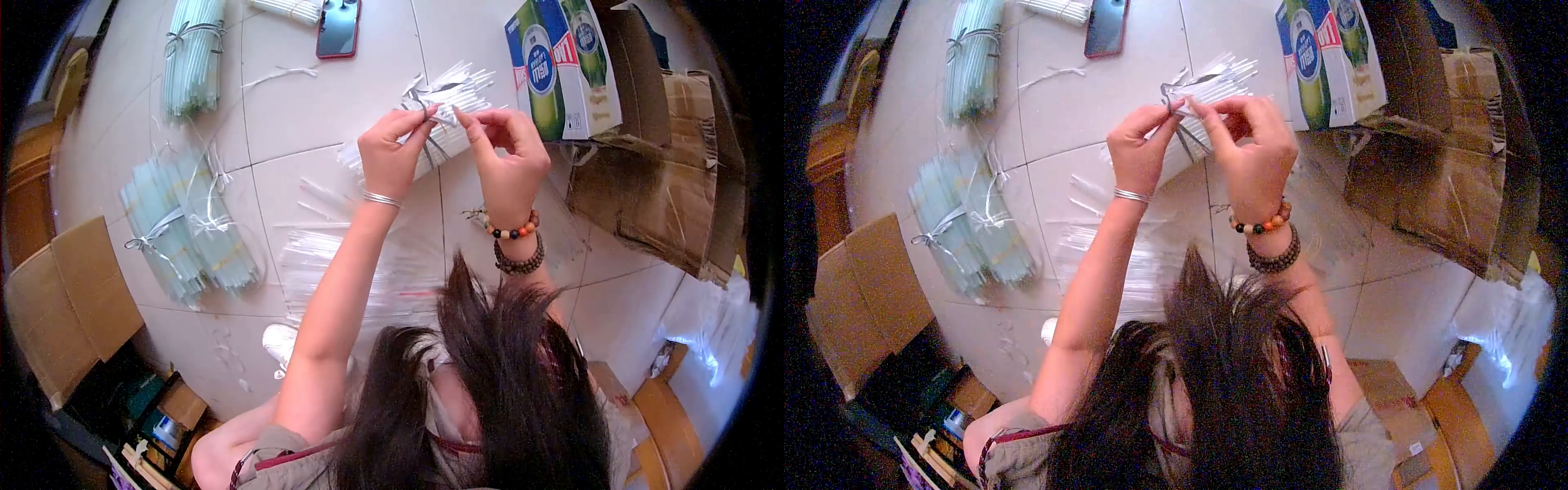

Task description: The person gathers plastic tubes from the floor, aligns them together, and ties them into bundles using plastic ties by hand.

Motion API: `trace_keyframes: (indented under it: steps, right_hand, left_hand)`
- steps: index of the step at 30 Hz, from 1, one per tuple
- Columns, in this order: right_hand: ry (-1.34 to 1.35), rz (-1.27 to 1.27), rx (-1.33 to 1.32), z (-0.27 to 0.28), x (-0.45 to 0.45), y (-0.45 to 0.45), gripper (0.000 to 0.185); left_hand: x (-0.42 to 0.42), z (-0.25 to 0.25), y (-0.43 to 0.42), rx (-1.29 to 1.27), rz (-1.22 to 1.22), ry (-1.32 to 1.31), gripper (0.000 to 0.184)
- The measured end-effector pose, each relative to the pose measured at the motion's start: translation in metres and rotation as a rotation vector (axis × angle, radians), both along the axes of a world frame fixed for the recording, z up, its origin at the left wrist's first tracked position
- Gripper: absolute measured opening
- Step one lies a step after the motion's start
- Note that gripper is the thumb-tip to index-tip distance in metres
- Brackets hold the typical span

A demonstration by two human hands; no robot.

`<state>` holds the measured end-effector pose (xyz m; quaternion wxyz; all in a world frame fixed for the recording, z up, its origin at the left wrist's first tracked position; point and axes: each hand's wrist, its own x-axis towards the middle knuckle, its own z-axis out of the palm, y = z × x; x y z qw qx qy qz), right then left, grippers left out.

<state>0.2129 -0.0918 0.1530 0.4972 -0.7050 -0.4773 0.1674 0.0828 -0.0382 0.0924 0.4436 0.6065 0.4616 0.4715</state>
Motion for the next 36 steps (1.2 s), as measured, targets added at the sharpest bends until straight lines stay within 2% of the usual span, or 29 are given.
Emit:
trace_keyframes:
  steps: [3,4,7,8,11,12,14,15,16,17,20,23,24,27,30,33,34,36]
  right_hand:
    - [-0.16,0.08,-0.077,0.007,-0.006,0.012,0.03]
    - [-0.24,0.087,-0.169,-0.007,-0.003,0.017,0.031]
    - [0.103,0.196,-0.222,-0.033,0.006,0.03,0.03]
    - [0.092,0.186,-0.236,-0.034,0.008,0.029,0.027]
    - [0.61,0.265,-0.223,-0.037,0.02,0.022,0.019]
    - [0.86,0.221,-0.246,-0.035,0.023,0.018,0.018]
    - [1.158,0.242,-0.173,-0.022,0.026,0.008,0.02]
    - [1.307,0.254,-0.135,-0.016,0.027,0.005,0.021]
    - [1.298,0.329,-0.098,-0.019,0.033,0.002,0.023]
    - [1.219,0.291,-0.099,-0.017,0.036,0.0,0.023]
    - [1.015,0.146,-0.087,-0.011,0.042,-0.011,0.023]
    - [0.831,0.07,-0.134,-0.044,0.033,-0.028,0.023]
    - [0.771,0.131,-0.364,-0.063,0.032,-0.03,0.043]
    - [-0.561,0.193,-0.167,-0.066,-0.008,-0.021,0.077]
    - [-0.612,0.249,-0.414,-0.088,-0.028,0.003,0.107]
    - [-0.657,0.291,-0.356,-0.102,-0.024,0.021,0.12]
    - [-0.654,0.336,-0.385,-0.097,-0.022,0.026,0.096]
    - [-0.739,0.264,-0.301,-0.133,-0.026,0.039,0.076]
  left_hand:
    - [0.003,-0.004,-0.01,0.123,-0.015,0.138,0.01]
    - [0.003,-0.004,-0.013,0.151,-0.026,0.161,0.008]
    - [0.007,-0.007,-0.014,0.232,-0.031,0.235,0.008]
    - [0.007,-0.005,-0.016,0.165,-0.032,0.234,0.01]
    - [0.003,-0.007,-0.017,-0.076,-0.079,0.135,0.014]
    - [-0.001,-0.006,-0.015,-0.177,-0.152,0.081,0.016]
    - [-0.008,-0.006,-0.009,-0.381,-0.301,-0.031,0.019]
    - [-0.007,-0.009,-0.009,-0.347,-0.33,-0.011,0.019]
    - [-0.007,-0.013,-0.009,-0.31,-0.358,0.01,0.018]
    - [-0.007,-0.015,-0.009,-0.271,-0.386,0.031,0.018]
    - [0.002,0.007,-0.011,-0.354,-0.235,-0.14,0.018]
    - [0.006,0.02,-0.005,-0.39,-0.092,-0.326,0.017]
    - [0.005,0.013,-0.005,-0.417,-0.071,-0.347,0.018]
    - [0.009,0.014,-0.002,-0.405,-0.021,-0.371,0.019]
    - [0.014,0.012,0.006,-0.446,0.008,-0.448,0.02]
    - [0.016,0.017,0.009,-0.547,0.064,-0.594,0.02]
    - [0.016,0.014,0.006,-0.569,0.082,-0.635,0.02]
    - [0.025,0.015,-0.01,-0.588,0.118,-0.628,0.019]
